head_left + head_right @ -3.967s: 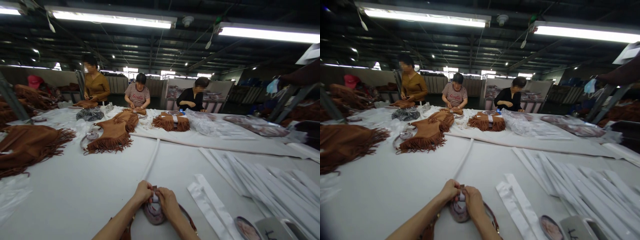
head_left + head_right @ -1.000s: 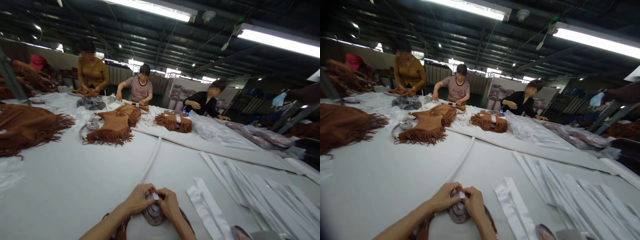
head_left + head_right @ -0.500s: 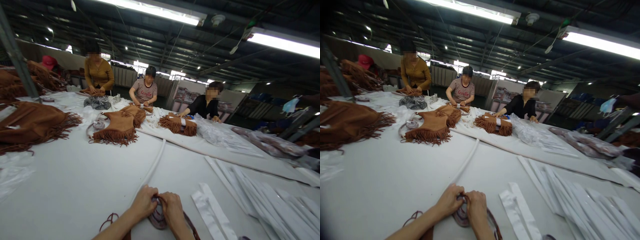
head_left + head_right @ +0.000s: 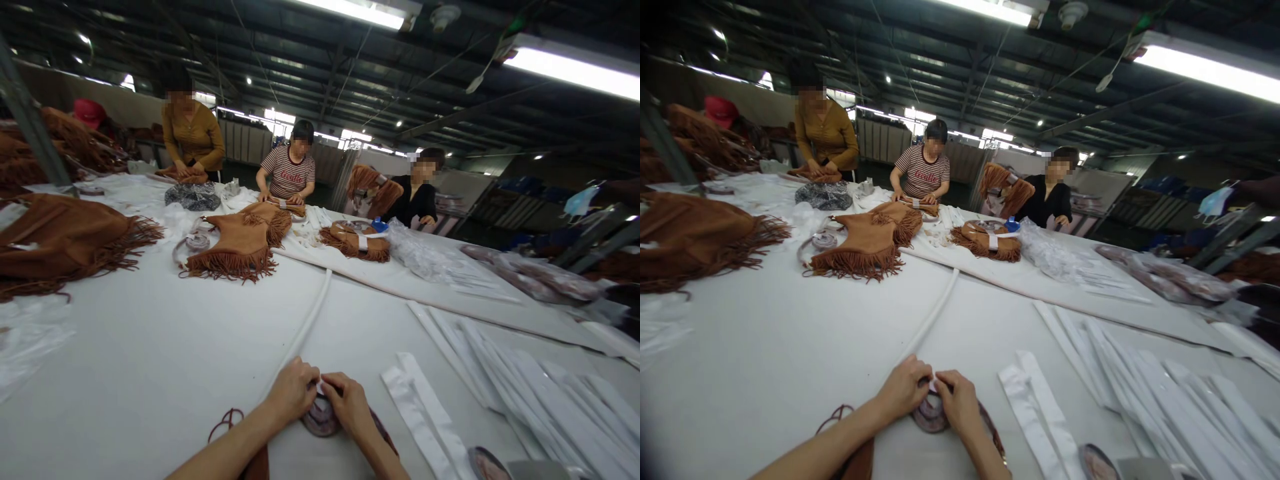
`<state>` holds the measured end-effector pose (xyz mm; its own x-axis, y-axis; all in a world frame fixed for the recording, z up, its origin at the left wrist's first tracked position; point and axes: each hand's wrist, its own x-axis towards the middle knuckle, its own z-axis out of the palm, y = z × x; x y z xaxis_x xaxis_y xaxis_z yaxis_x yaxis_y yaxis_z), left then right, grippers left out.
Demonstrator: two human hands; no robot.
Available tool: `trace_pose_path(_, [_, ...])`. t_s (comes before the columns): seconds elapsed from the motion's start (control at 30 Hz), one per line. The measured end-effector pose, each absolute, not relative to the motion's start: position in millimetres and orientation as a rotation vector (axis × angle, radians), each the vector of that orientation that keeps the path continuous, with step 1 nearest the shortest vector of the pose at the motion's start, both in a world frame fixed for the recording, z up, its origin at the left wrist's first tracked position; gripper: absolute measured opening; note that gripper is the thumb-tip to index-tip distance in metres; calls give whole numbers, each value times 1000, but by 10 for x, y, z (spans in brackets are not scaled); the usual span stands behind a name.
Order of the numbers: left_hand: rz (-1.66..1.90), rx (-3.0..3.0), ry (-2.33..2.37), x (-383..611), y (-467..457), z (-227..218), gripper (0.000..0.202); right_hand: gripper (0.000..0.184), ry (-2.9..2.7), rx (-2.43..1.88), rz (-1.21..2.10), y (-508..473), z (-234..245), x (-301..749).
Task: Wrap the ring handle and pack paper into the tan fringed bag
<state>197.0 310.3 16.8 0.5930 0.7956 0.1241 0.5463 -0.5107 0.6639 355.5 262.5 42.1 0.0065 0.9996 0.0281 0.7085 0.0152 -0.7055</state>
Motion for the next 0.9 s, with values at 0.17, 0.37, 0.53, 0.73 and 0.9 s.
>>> trace_pose_path(0.17, [575, 2184, 1058, 1962, 3099, 213, 19, 26, -1750, -1752, 720, 2643, 383, 3580])
trace_pose_path(0.37, [544, 2045, 1146, 2003, 3134, 224, 28, 25, -1750, -1755, 707, 2647, 422, 3562])
trace_pose_path(0.53, [498, 2111, 1169, 2037, 3144, 163, 18, 24, -1777, -1734, 728, 2679, 404, 3575])
trace_pose_path(0.73, [423, 2204, 1196, 2061, 3122, 169, 19, 25, -1786, -1767, 736, 2733, 400, 3586])
trace_pose_path(0.9, [410, 2279, 1190, 2053, 3103, 163, 14, 24, -1893, -1726, 709, 2647, 522, 3597])
